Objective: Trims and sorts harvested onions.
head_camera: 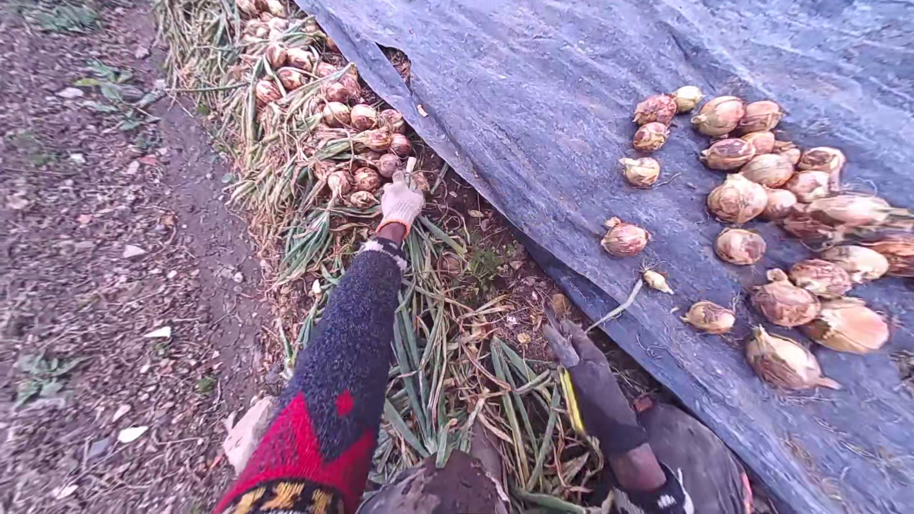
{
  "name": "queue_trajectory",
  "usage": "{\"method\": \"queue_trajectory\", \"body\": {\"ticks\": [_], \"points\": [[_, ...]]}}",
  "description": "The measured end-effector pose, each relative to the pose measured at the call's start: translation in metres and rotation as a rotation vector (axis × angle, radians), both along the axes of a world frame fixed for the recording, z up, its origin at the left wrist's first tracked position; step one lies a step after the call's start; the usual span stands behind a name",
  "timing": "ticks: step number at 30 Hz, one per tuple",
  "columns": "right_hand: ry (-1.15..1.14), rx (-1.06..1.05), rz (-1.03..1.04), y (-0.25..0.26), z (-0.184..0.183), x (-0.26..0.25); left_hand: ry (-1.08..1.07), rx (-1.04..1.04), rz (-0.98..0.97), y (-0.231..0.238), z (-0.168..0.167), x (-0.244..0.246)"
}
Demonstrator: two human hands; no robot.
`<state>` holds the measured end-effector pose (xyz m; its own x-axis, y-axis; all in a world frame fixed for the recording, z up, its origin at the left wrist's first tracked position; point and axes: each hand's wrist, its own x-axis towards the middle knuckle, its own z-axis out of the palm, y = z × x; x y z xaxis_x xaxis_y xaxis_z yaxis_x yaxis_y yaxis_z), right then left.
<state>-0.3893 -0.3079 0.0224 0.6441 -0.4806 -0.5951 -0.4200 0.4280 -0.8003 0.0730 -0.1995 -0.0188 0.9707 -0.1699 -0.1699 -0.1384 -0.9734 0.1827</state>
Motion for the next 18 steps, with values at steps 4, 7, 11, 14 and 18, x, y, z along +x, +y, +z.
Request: {"method": "queue_trajectory", "body": {"ticks": [4,7,11,14,18], "points": [[0.105,-0.057,0.123,0.011,-0.022,0.002,0.09,-0.423,0.01,0.049,-0.001,-0.011],[0.039,-0.085,0.075,0.013,-0.024,0.012,0.325,-0.846,0.118,0.087,-0.001,-0.03],[0.029,-0.238,0.139,0.023,-0.018,0.026,0.538,-1.124,0.116,0.113,0.014,-0.111],[-0.036,-0.284,0.165,0.034,-0.02,0.032,0.68,-1.19,0.096,0.117,0.037,-0.181],[-0.133,-0.175,0.164,0.045,-0.01,0.029,0.879,-1.087,0.035,0.122,0.07,-0.259]]}}
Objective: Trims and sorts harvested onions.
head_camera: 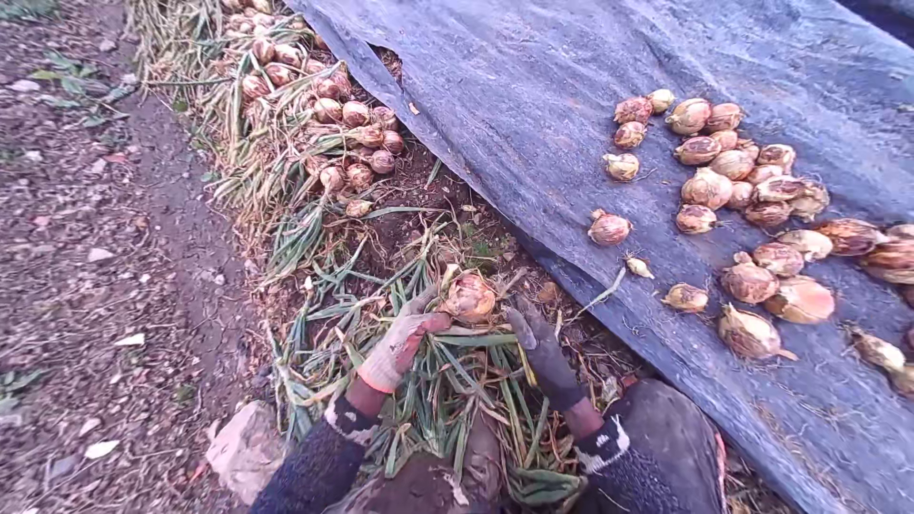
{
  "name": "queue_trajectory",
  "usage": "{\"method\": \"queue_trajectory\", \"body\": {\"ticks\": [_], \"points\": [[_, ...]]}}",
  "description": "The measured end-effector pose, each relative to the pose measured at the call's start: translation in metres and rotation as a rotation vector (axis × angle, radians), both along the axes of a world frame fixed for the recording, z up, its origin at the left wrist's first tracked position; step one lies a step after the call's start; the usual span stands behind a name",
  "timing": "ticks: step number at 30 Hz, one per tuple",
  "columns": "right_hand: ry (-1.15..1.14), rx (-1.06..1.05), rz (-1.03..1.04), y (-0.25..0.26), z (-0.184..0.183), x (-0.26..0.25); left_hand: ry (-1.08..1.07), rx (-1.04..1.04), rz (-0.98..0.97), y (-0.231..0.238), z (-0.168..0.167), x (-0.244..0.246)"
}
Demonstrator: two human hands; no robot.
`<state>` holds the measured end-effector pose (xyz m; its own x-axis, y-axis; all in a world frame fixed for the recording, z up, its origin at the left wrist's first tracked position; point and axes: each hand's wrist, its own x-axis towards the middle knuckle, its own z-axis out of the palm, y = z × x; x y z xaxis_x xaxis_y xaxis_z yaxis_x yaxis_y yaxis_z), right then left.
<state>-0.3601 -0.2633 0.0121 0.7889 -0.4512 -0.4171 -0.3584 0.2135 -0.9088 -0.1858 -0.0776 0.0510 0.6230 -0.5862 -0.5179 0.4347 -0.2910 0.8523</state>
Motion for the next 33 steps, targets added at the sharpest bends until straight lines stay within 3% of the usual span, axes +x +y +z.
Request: {"method": "queue_trajectory", "body": {"ticks": [4,8,12,15,17,20,24,28,31,33], "points": [[-0.106,0.071,-0.042,0.0,0.007,-0.002,0.099,-0.047,-0.152,0.005,0.001,-0.036],[-0.11,0.037,0.073,0.004,0.003,-0.017,0.114,-0.05,-0.16,0.004,0.005,-0.047],[-0.076,0.143,-0.151,0.005,-0.002,-0.016,0.047,-0.045,-0.195,-0.007,0.005,-0.049],[-0.008,0.017,-0.199,0.001,-0.003,-0.015,0.062,-0.043,-0.334,-0.012,0.009,-0.046],[-0.018,-0.111,-0.123,0.004,-0.005,-0.019,0.163,-0.061,-0.385,-0.014,0.013,-0.049],[-0.057,-0.15,-0.007,0.011,-0.008,-0.022,0.296,0.017,-0.343,-0.025,0.017,-0.058],[0.047,-0.014,-0.138,-0.003,-0.008,-0.013,0.269,0.053,-0.302,-0.044,0.015,-0.061],[0.136,0.251,-0.354,-0.022,-0.013,-0.019,0.004,-0.095,-0.08,-0.041,0.011,-0.043],[0.19,0.173,-0.121,-0.023,-0.014,-0.03,-0.555,-0.009,-0.074,-0.039,0.02,-0.023],[0.094,0.126,-0.065,-0.015,-0.007,-0.022,-0.708,0.062,-0.113,-0.042,0.024,-0.013]]}}
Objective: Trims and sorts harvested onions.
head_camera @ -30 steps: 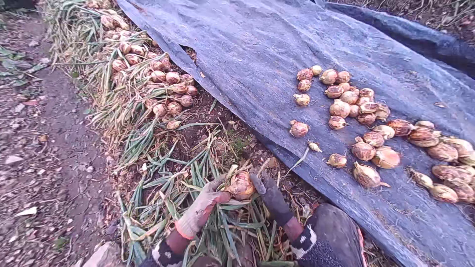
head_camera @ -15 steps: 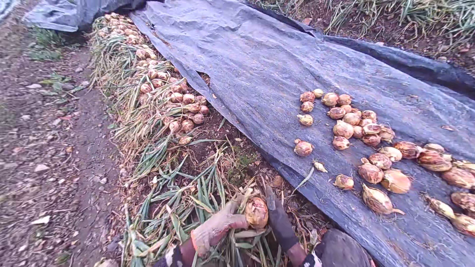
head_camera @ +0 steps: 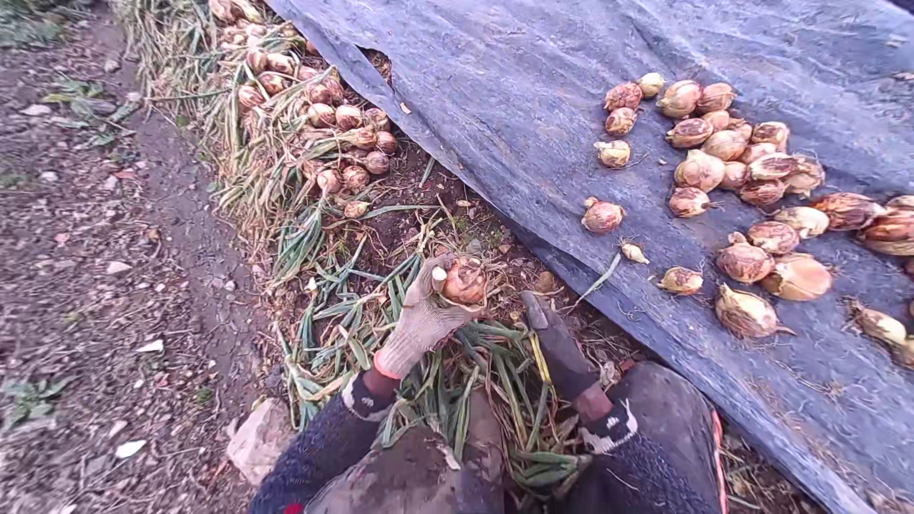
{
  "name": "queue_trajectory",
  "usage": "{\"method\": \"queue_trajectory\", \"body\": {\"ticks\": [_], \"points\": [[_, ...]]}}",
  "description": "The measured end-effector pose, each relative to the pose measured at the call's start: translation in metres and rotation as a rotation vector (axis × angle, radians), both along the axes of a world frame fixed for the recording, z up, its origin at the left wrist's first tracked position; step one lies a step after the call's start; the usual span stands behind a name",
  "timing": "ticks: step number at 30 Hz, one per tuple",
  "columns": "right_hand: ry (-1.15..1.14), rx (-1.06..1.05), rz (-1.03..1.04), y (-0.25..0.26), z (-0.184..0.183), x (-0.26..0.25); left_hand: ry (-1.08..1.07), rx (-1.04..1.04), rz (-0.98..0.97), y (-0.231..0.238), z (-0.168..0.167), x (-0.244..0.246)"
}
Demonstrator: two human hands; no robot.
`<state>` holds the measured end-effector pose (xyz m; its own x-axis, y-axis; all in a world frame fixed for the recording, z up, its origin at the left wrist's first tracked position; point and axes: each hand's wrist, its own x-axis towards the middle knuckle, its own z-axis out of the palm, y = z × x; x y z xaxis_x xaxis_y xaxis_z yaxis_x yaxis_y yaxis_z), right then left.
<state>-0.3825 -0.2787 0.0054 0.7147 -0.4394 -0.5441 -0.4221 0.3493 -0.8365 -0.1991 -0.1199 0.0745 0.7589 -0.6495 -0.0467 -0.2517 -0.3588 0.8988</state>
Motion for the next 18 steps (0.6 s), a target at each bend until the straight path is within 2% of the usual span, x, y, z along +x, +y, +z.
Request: {"method": "queue_trajectory", "body": {"ticks": [2,5,8,12,14,15,16,18], "points": [[-0.11,-0.115,0.072,0.001,0.008,0.007,0.307,-0.05,0.062,-0.006,0.004,-0.004],[-0.227,-0.152,0.07,0.0,0.011,0.008,0.771,-0.065,0.112,-0.014,0.009,-0.016],[-0.273,-0.106,0.011,-0.002,0.017,0.012,0.984,0.035,0.031,-0.013,0.008,-0.023],[-0.36,-0.049,-0.038,-0.003,0.009,0.012,1.199,-0.048,-0.184,-0.005,-0.004,-0.02],[-0.388,-0.045,-0.028,-0.003,0.007,0.012,1.178,-0.02,-0.156,-0.001,-0.003,-0.02],[-0.375,-0.041,-0.024,-0.002,0.008,0.014,1.073,0.034,-0.141,0.0,-0.002,-0.02],[-0.348,-0.046,-0.019,-0.002,0.008,0.014,0.885,0.121,-0.159,-0.002,0.002,-0.021],[-0.255,-0.059,-0.011,-0.001,0.005,0.015,0.316,0.351,-0.278,-0.007,0.002,-0.026]]}}
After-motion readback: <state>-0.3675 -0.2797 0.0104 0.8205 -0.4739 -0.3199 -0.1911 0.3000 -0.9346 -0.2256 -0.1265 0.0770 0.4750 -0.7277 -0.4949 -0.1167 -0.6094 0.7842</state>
